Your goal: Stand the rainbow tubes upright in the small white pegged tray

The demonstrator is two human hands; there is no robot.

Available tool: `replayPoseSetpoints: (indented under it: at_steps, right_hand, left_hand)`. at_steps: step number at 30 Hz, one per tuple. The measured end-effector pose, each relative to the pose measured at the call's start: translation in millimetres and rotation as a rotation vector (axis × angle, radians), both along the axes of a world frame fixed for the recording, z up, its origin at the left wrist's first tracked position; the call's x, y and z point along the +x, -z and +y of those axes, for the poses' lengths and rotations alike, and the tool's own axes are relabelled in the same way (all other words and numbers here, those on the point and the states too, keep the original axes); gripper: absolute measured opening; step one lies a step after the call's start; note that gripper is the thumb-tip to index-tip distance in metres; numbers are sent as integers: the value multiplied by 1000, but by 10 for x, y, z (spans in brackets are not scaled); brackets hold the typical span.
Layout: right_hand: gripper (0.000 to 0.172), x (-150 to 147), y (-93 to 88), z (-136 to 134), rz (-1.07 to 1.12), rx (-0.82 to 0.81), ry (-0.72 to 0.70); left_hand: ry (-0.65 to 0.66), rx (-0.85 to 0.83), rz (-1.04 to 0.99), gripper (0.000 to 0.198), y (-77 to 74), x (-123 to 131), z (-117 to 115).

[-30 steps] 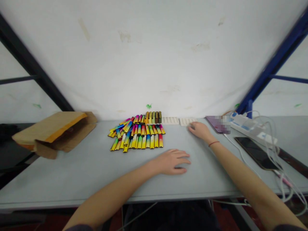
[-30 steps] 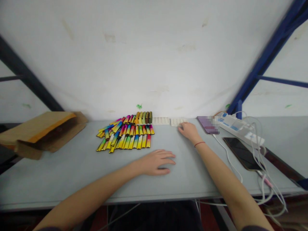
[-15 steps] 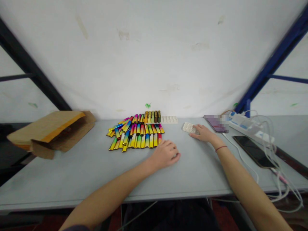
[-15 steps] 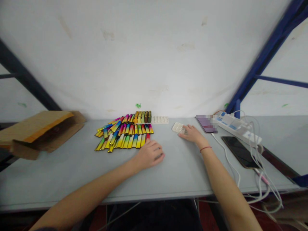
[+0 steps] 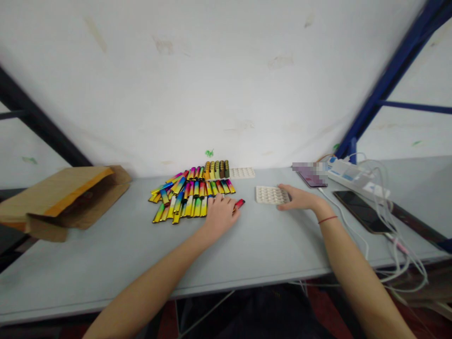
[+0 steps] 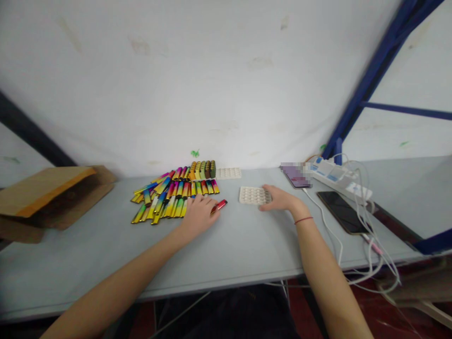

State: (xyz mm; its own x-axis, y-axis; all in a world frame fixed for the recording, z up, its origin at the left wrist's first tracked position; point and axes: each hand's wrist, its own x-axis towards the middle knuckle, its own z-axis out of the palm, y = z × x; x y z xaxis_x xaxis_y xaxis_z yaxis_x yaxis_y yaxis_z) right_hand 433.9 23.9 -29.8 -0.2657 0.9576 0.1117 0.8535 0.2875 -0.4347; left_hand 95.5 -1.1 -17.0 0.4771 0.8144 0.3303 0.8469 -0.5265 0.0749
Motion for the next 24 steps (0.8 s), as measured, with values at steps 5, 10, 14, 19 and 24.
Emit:
replayPoseSetpoints:
  at_steps: [5, 10, 14, 19, 24]
  right_hand:
    - [75, -7, -69, -20, -3, -82, 14]
    - [66, -214, -54, -2, -37, -2, -38]
    - [65, -458, 15, 32, -28, 79, -111]
    - [66, -576, 82, 55, -36, 106, -152]
    - [62, -518, 91, 56, 0, 134, -155]
  left_hand:
    - [121, -85, -137, 28, 44, 62, 6]
    - [69, -349, -784, 34, -87, 180, 189]
    - [-13, -590, -1403, 38, -286, 301, 368]
    - [-19, -706, -1677, 33, -353, 277, 377]
    - [77, -743, -1730, 34, -292, 196, 286]
